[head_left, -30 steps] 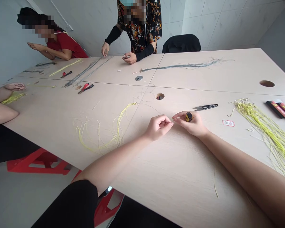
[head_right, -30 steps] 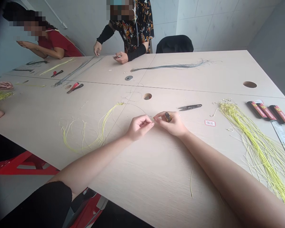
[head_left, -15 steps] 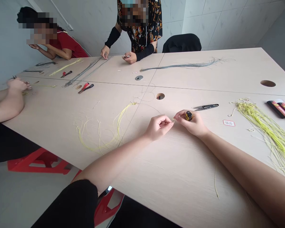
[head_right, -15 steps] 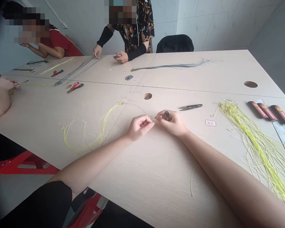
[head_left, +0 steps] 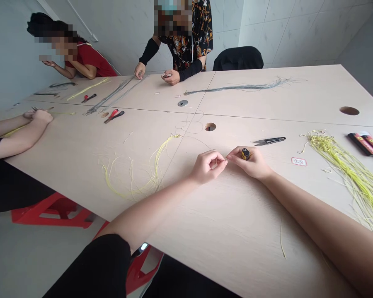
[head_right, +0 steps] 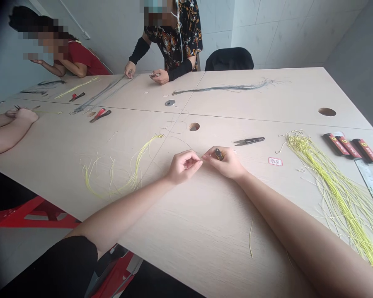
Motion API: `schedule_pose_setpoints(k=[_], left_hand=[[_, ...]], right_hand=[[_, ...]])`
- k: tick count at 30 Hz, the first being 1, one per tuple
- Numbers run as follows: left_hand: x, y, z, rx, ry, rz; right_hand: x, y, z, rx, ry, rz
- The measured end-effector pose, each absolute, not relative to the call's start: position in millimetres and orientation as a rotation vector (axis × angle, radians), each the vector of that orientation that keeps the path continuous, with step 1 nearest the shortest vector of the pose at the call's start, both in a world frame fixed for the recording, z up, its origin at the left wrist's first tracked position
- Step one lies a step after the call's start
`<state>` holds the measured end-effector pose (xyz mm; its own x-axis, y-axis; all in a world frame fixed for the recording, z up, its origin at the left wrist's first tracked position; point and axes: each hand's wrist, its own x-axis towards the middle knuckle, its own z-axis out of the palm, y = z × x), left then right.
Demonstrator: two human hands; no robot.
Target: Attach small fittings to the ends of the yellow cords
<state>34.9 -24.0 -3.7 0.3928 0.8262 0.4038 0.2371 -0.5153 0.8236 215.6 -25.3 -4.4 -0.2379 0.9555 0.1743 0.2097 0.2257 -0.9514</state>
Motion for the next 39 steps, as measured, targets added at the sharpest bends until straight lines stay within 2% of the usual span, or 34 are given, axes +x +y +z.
schedule_pose_setpoints(k=[5, 10, 16, 19, 23, 27, 33, 39], left_hand=[[31.4, -23.3, -2.1, 2.175, 0.886, 1.163], [30.5, -21.7, -3.1, 2.469, 0.958, 1.241], [29.7, -19.1, -8.0, 2.658, 1.008, 1.113], [27.2, -18.9, -5.5, 2.689, 1.124, 1.010], [25.7, -19.5, -0.2, 2.668, 1.346, 0.675], [28.1, -19.1, 2.7, 2.615, 1.380, 0.433], [31.0, -18.5, 3.0, 2.602, 1.387, 0.311], [31.3, -19.3, 3.2, 2.683, 1.384, 0.350]], right_hand=[[216.2, -25.8, 2.4, -1.200, -1.618, 0.970], [226.5, -23.8, 33.0, -1.361, -1.472, 0.703], [247.9, -26.2, 70.4, -1.425, -1.470, 0.467], [251.3, -26.6, 74.5, -1.461, -1.468, 0.453], [247.2, -29.6, 77.9, -1.477, -1.594, 0.491], [242.3, -34.2, 83.9, -1.490, -1.656, 0.492], [242.0, -33.6, 80.8, -1.510, -1.732, 0.505], [236.9, -27.7, 56.8, -1.414, -2.042, 0.550]])
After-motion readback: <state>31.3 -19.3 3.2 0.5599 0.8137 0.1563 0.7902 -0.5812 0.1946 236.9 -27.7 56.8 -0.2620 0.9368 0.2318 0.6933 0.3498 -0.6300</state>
